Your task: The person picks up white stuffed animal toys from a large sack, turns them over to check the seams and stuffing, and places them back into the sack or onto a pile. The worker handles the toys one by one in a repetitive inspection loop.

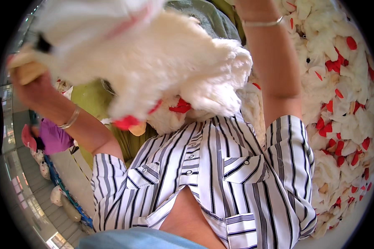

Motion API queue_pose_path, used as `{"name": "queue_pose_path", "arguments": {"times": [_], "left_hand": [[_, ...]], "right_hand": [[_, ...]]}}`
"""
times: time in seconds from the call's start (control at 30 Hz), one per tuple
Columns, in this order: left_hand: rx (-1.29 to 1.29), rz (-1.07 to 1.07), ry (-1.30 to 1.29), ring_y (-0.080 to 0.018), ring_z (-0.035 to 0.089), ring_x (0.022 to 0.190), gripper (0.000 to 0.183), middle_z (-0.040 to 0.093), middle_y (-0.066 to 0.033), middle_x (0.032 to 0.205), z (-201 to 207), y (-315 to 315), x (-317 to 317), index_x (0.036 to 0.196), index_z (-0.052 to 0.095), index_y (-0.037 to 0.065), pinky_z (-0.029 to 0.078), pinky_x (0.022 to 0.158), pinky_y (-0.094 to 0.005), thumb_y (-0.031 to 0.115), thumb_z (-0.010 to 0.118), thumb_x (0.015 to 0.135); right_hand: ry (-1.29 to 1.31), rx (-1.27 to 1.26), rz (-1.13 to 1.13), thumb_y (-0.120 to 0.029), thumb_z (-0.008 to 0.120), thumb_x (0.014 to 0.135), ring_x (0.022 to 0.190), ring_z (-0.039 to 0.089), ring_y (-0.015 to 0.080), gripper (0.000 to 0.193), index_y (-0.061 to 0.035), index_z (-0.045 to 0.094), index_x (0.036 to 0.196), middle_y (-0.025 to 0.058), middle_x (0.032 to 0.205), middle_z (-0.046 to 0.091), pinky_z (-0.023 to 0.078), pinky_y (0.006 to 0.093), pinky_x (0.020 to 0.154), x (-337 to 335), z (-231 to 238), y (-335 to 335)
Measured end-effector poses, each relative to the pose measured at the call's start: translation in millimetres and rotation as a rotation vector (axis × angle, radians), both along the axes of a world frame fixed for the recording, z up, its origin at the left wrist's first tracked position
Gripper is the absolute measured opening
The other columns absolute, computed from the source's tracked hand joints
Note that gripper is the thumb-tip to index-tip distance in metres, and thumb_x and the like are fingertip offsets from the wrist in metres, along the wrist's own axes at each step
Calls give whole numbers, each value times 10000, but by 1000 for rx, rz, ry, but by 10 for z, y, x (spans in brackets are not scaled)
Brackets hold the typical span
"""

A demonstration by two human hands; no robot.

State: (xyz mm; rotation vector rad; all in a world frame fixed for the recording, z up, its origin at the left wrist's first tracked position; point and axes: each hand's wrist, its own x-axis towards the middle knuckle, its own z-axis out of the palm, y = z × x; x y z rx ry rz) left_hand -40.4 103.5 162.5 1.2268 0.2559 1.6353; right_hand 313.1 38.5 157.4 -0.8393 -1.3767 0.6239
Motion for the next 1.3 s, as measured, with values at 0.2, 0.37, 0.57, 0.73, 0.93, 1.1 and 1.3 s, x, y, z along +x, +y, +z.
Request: {"name": "queue_pose_path", "arguments": {"times": [0.2,0.37,0.57,0.73,0.93,1.1,1.3], "left_hand": [[-234,15,381,-31,483,643,108,631,17,882,-1465,16,-305,911,651,92,486,668,-218,66,556,955],[-367,-48,799,-19,461,651,145,594,47,842,-1965,-56,-518,889,626,107,421,651,-173,86,511,976],[179,199,1265,-111,565,951,151,627,4,981,-1776,-46,-43,995,615,23,441,862,-267,152,547,957],[139,267,1152,-92,586,907,267,668,-41,964,-1223,-276,801,990,650,7,465,821,-257,262,651,911],[-277,-53,1231,-74,601,765,329,694,-48,872,-1366,-273,994,1020,680,-22,482,705,-236,288,659,913],[-345,98,845,-83,610,751,305,695,-40,842,-1663,-306,1056,963,705,-14,489,677,-265,282,650,910],[-522,65,548,-92,612,742,279,685,-33,859,-1672,-379,1134,950,694,-2,487,663,-259,266,622,924]], "right_hand": [[281,-249,131,31,477,911,616,485,50,153,-49,606,887,-19,741,565,366,179,531,293,-1502,-2],[441,-325,102,63,448,909,645,492,51,199,-66,594,873,-19,756,557,376,172,557,333,-1915,-47],[227,-422,94,39,440,928,635,546,63,186,-50,597,882,-7,770,579,460,190,581,56,-1461,-41],[288,-331,199,-22,464,954,686,615,99,158,-40,619,982,20,820,625,514,222,621,-219,-997,27],[38,-32,54,-42,634,884,853,582,83,171,29,621,1039,6,956,639,491,232,752,-433,-1033,-134],[-356,-158,-98,-111,679,852,689,620,154,144,26,655,887,95,762,658,502,291,659,-802,-1312,-427],[92,-481,-80,-154,663,902,635,586,79,238,9,608,1066,34,782,649,473,223,582,-830,-1570,-446]]}}
